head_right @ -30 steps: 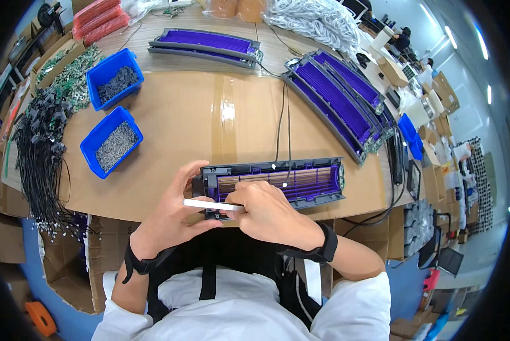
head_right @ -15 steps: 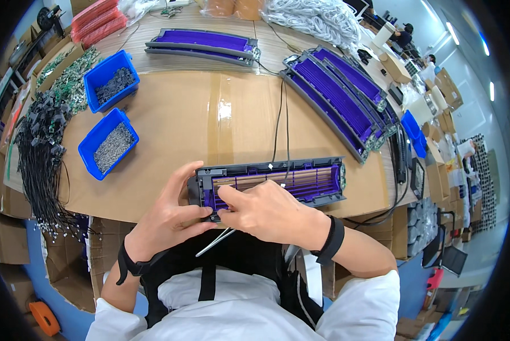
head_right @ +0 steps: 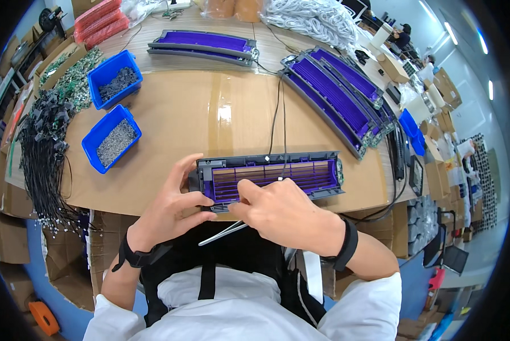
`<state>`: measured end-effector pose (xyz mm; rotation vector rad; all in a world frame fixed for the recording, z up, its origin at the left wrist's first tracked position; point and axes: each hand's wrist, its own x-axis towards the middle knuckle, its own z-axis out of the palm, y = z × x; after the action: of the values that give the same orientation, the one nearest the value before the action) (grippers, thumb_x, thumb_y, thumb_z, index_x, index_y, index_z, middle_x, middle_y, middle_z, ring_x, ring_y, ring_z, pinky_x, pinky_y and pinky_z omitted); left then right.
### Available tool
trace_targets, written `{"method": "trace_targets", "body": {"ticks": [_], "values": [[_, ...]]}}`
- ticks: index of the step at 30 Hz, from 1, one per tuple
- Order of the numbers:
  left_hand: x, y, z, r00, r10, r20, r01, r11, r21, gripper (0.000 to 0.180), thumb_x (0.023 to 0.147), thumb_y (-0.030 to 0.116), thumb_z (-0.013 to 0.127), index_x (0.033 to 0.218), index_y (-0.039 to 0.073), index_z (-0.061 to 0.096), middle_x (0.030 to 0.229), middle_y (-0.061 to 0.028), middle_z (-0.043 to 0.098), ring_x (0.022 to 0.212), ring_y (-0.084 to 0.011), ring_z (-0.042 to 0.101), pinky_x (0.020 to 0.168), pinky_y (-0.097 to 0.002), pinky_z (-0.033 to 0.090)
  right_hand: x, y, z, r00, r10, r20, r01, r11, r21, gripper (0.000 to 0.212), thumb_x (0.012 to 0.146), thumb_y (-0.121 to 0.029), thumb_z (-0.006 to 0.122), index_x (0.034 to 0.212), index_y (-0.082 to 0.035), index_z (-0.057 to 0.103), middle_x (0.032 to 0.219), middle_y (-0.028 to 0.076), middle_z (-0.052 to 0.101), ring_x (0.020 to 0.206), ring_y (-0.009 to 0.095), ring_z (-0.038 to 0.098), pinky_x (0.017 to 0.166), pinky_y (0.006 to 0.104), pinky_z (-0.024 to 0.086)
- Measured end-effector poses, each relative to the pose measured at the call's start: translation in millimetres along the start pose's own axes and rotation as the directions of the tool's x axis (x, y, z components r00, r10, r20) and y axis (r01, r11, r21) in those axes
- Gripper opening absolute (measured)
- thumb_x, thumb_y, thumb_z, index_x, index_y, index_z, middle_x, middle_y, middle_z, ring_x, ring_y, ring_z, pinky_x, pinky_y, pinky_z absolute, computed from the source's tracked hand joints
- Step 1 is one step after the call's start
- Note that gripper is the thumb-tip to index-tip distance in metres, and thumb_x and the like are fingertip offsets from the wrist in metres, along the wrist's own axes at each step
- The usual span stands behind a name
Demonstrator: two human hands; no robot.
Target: The person uses a metal tool to press and adjust components inside purple electronic housings on a workbench. They handle multiple units one at a time, manipulating internal parts and then placing each unit into a stack after completion.
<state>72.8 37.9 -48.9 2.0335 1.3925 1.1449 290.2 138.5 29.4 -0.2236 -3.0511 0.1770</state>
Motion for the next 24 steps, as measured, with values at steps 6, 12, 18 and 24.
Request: {"method": "trace_targets", "body": {"ticks": [6, 12, 18, 24], "values": [[0, 0, 3, 1.0, 0.006, -0.01, -0.006, 1.0, -0.026, 0.022, 0.073, 0.01, 0.083, 0.093, 0.011, 0.075, 0.146, -0.0219, 0.03, 0.13, -0.0422, 0.043, 0.105, -0.0479, 0.043, -8, 22, 5, 1.0, 0.026, 0.013, -0.027, 0.997, 0.068, 0.032, 0.076, -0.004, 0.067, 0.105, -0.017, 0.075, 0.085, 0.007, 0.058, 0.062, 0.024, 0.063, 0.052, 0.0354, 0.05], [-1, 2, 0, 1.0, -0.022, 0.018, 0.022, 1.0, -0.01, 0.023, 0.072, 0.008, 0.084, 0.094, 0.011, 0.076, 0.149, -0.0202, 0.028, 0.133, -0.0407, 0.042, 0.108, -0.0474, 0.041, -18, 24, 1, 0.999, 0.042, 0.01, -0.043, 0.998, 0.055, 0.035, 0.073, -0.002, 0.069, 0.104, -0.018, 0.075, 0.085, 0.006, 0.06, 0.062, 0.024, 0.062, 0.052, 0.0363, 0.05], [-9, 0, -14, 0.995, -0.08, 0.064, 0.081, 0.997, -0.008, 0.024, 0.073, 0.007, 0.083, 0.095, 0.011, 0.076, 0.154, -0.0215, 0.025, 0.136, -0.0411, 0.04, 0.108, -0.0469, 0.04, -29, 30, 0, 1.0, 0.03, 0.009, -0.031, 0.996, 0.085, 0.034, 0.073, -0.002, 0.068, 0.103, -0.015, 0.075, 0.083, 0.005, 0.059, 0.059, 0.023, 0.061, 0.05, 0.0355, 0.049], [-11, -6, -32, 0.989, -0.091, 0.118, 0.09, 0.996, 0.011, 0.027, 0.071, 0.004, 0.082, 0.096, 0.012, 0.075, 0.159, -0.0229, 0.022, 0.138, -0.0412, 0.039, 0.111, -0.0461, 0.037, -16, 21, 7, 0.999, -0.014, -0.038, 0.014, 1.0, -0.018, 0.031, 0.076, -0.005, 0.068, 0.104, -0.015, 0.074, 0.082, 0.005, 0.052, 0.059, 0.018, 0.061, 0.047, 0.0325, 0.049]]}}
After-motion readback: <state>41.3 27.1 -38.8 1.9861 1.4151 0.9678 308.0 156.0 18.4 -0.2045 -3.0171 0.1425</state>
